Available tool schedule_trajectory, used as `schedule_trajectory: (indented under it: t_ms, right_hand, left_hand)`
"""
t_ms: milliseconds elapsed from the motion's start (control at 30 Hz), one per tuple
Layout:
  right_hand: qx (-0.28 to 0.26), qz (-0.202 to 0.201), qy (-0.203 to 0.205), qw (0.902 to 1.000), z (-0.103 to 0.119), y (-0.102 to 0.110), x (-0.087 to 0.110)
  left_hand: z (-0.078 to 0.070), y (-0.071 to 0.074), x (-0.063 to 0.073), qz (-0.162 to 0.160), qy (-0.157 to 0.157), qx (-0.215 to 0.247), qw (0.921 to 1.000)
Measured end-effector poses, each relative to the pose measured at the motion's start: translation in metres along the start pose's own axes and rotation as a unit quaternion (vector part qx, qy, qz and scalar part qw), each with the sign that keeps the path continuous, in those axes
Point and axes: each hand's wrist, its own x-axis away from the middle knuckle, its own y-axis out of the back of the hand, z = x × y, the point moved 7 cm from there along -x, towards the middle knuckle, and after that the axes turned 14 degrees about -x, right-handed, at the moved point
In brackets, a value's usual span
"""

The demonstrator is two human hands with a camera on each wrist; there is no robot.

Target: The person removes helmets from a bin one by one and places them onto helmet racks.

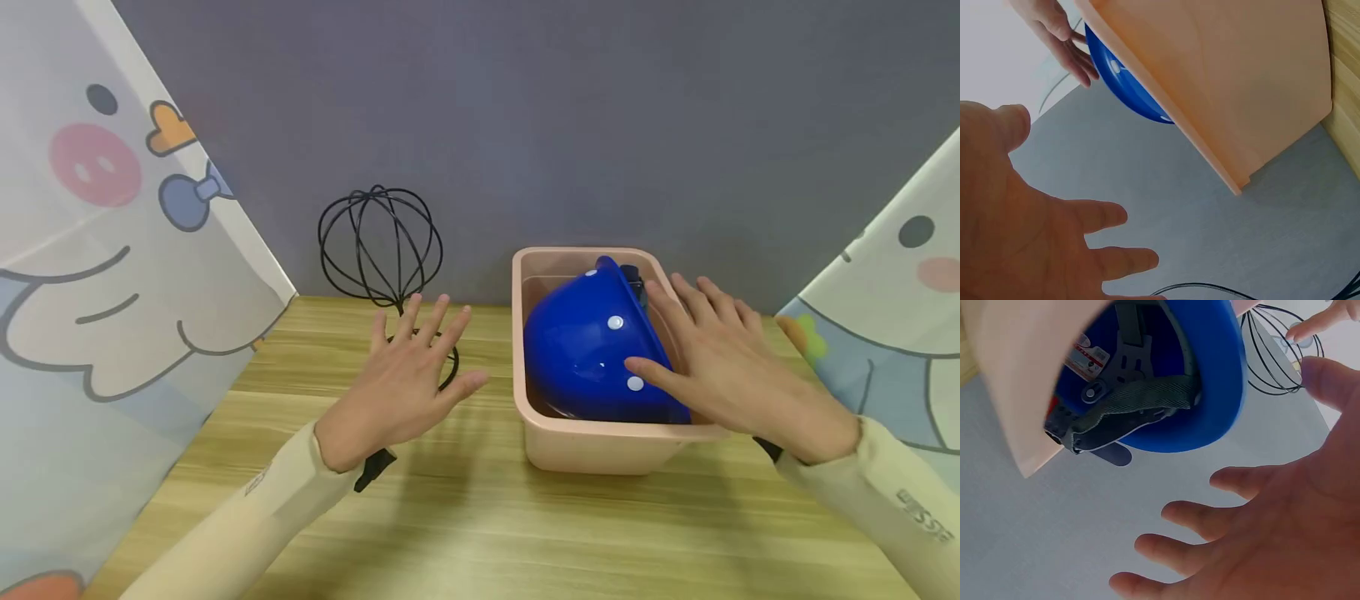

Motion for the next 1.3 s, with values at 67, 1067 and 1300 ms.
schedule_trajectory:
  t_ms: [67, 1067, 1300]
  right_hand:
    - [-0.001, -0.006, 0.008, 1.0000, 0.000, 0.000, 0.001]
    - [-0.034, -0.021, 0.160, 0.9864, 0.014, -0.007, -0.001]
    - [-0.051, -0.016, 0.194, 0.9795, 0.029, -0.008, -0.004]
  left_hand:
    - [-0.001, -0.001, -0.003, -0.001, -0.004, 0.000, 1.0000]
    - [-0.065, -0.022, -0.050, -0.030, -0.101, 0.061, 0.9926]
    - [-0.080, -0.024, -0.060, -0.035, -0.126, 0.118, 0.9843]
